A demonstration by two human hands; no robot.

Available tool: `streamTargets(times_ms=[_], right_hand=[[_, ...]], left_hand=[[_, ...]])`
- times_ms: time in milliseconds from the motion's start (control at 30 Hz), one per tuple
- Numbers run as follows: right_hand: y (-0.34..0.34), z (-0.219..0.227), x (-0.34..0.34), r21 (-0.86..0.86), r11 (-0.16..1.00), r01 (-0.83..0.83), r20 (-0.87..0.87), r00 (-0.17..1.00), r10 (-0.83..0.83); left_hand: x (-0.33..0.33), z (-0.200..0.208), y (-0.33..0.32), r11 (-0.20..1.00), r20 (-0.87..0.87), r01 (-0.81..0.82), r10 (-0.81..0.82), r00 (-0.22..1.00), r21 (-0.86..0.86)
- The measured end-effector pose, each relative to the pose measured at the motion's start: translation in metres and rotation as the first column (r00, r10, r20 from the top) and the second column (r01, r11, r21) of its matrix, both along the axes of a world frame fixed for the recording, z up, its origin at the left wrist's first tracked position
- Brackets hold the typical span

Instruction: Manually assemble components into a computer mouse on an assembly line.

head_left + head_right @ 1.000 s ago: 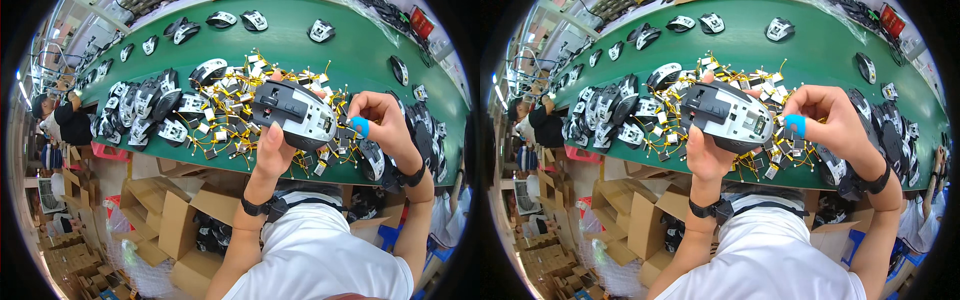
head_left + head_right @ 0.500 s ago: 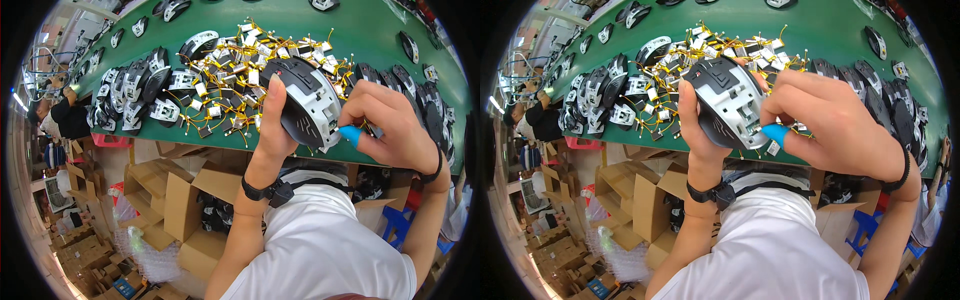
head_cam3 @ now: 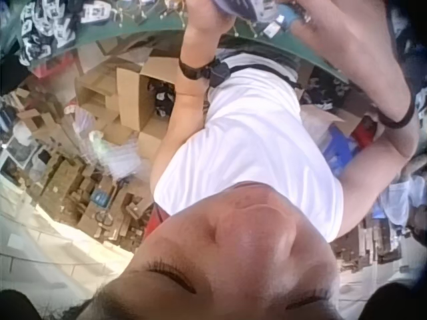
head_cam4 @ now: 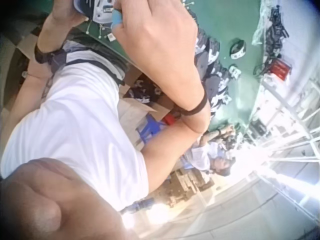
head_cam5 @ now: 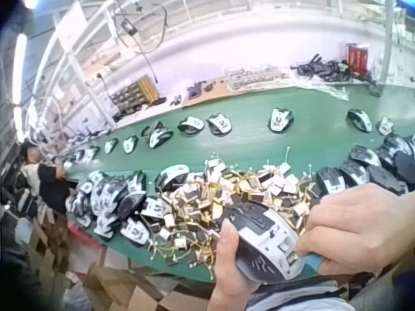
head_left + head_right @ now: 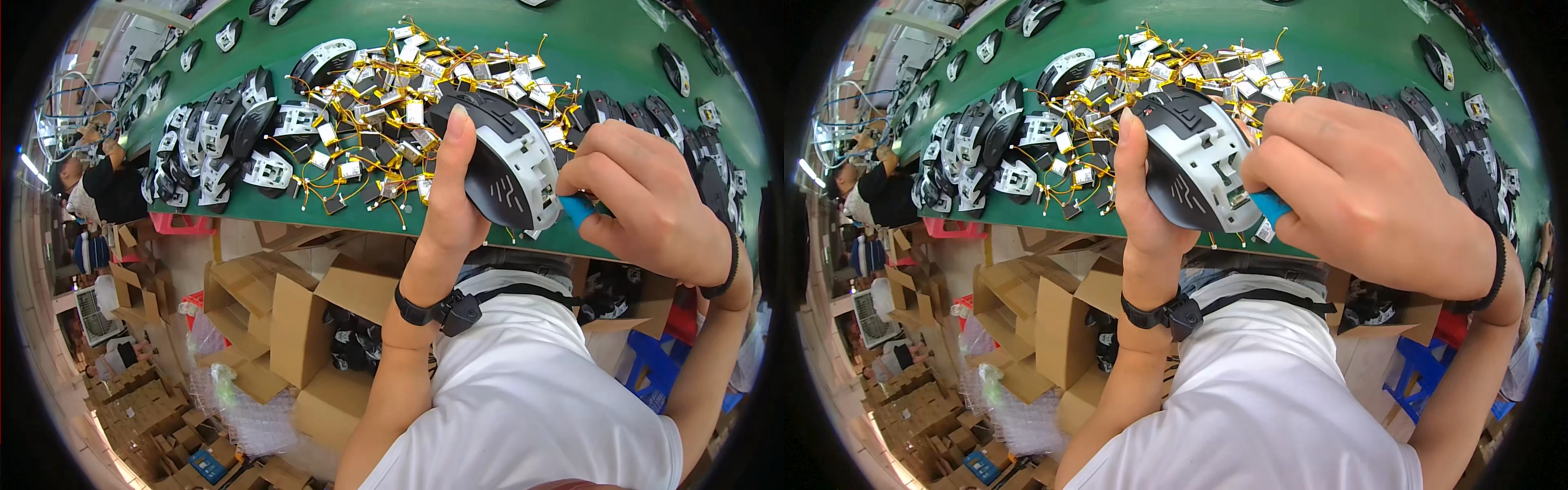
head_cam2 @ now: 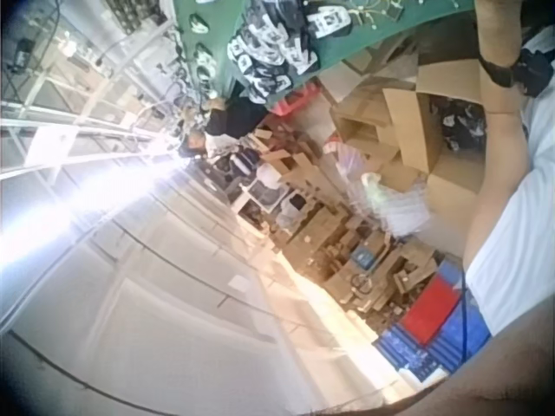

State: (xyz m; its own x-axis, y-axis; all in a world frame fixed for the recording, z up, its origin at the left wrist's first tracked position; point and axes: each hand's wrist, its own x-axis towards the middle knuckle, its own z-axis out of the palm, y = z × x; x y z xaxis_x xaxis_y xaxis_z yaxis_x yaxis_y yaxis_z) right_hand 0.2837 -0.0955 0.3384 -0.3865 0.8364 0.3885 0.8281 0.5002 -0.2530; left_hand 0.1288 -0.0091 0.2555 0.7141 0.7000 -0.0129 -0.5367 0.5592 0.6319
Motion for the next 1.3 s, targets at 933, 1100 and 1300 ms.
streamTargets(times_ms=[933, 1100, 1300], right_hand=[[0.008, -0.014, 0.003, -0.065, 0.995, -0.069, -0.035, 0.997, 0.067], [-0.001, -0.014, 0.004, -0.215, 0.976, -0.043, -0.215, 0.977, -0.005], [-0.010, -0.033, -0.007, -0.024, 1.000, -0.005, -0.258, 0.966, -0.001]], left_hand=[[-0.001, -0.006, -0.005, 0.996, 0.014, -0.032, 0.033, 0.999, -0.083], [0.001, 0.000, -0.005, 0.990, -0.056, -0.112, 0.107, 0.993, -0.086], [-0.001, 0.006, -0.014, 0.994, -0.031, -0.096, 0.094, 0.995, -0.056]])
